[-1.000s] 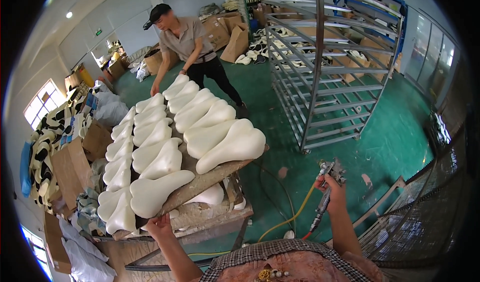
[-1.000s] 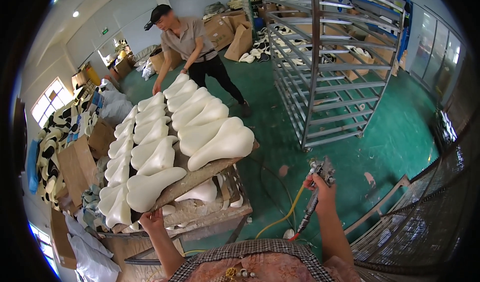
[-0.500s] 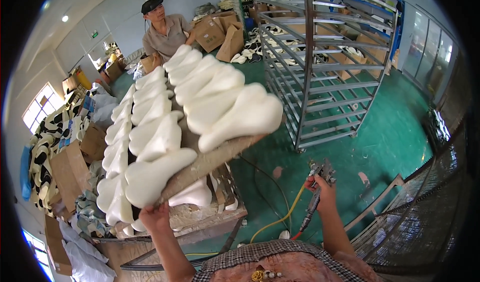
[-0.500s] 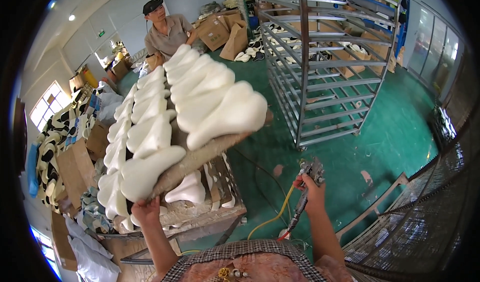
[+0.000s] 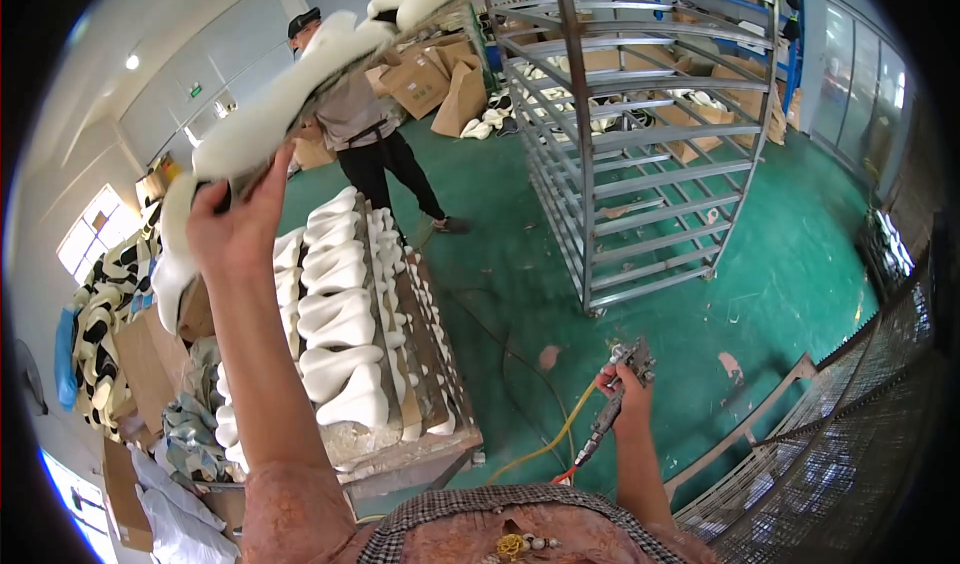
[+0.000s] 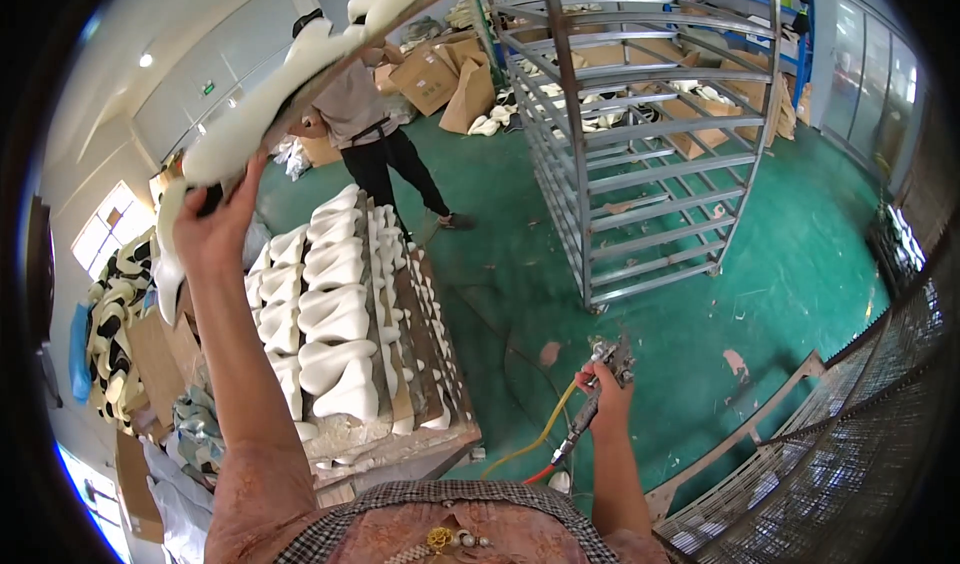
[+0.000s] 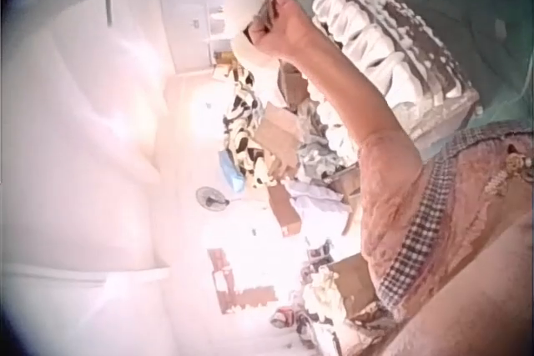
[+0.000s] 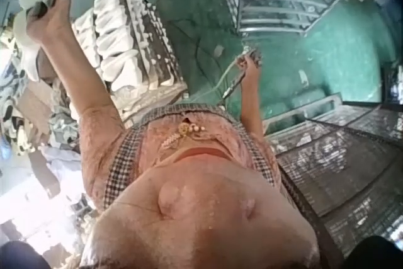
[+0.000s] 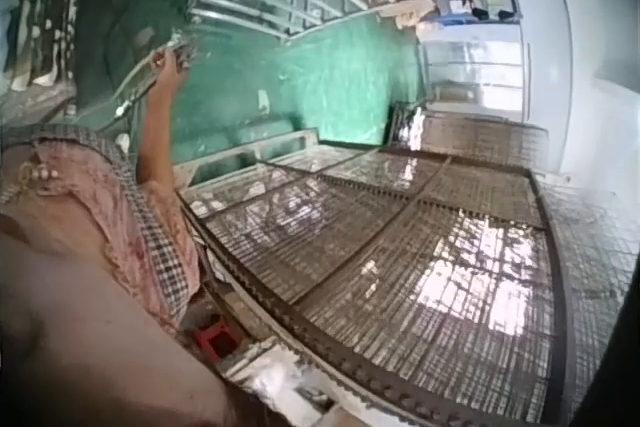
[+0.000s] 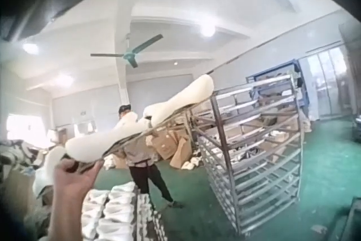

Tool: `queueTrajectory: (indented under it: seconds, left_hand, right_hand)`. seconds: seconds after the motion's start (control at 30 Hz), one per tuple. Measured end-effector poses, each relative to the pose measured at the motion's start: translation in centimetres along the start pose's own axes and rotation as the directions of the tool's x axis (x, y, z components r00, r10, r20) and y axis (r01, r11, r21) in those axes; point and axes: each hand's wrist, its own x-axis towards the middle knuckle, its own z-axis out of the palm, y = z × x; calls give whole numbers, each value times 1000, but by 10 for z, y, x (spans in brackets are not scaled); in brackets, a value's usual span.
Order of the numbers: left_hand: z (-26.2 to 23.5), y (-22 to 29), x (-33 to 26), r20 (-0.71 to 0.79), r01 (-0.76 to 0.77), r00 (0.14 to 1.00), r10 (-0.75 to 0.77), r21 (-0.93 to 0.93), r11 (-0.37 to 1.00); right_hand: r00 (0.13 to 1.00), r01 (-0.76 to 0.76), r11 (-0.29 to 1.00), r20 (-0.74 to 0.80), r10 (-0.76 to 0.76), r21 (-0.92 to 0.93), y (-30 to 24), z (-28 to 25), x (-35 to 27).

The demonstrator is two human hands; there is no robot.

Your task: Applying adhesive to foam bicycle seat components using a pneumatic spray gun.

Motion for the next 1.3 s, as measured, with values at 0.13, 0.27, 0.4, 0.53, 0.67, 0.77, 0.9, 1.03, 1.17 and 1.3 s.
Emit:
queueTrajectory:
  seconds: [0.13,0.27,0.4,0.53,0.67,0.77,0.9,1.03,1.17,1.3]
  left_hand:
    - [58,-53,61,62,162,986,-158,-64,985]
    - [104,-133,109,77,151,985,-152,23,988]
    - [122,-218,164,88,261,959,-269,85,961]
    - [109,-286,214,236,196,923,-304,393,899]
    - [71,-311,239,342,42,870,-355,666,745]
    - [8,-297,262,136,286,748,-650,818,499]
    - [-57,-199,158,167,53,778,-605,943,328]
    - [-152,-13,49,-93,163,966,-241,943,289]
    - [-229,130,-108,-424,333,878,222,874,355]
    - [-267,204,-262,-624,383,635,456,766,516]
  right_hand:
    - [998,-17,1000,-59,18,18,0,-27,19]
    - [987,-6,999,-163,12,38,-2,-52,26]
    - [968,24,996,-251,-3,82,1,-84,27]
    - [958,22,997,-286,1,79,4,-100,25]
    - [955,-21,999,-295,30,33,11,-98,35]
    - [983,-28,999,-184,21,-34,-3,-81,38]
    - [998,-53,988,31,59,-146,-17,-55,49]
    - [910,-55,908,354,216,-415,-39,10,31]
    - [645,55,804,636,424,-592,-31,76,10]
    - [428,156,760,737,523,-631,-5,142,-35]
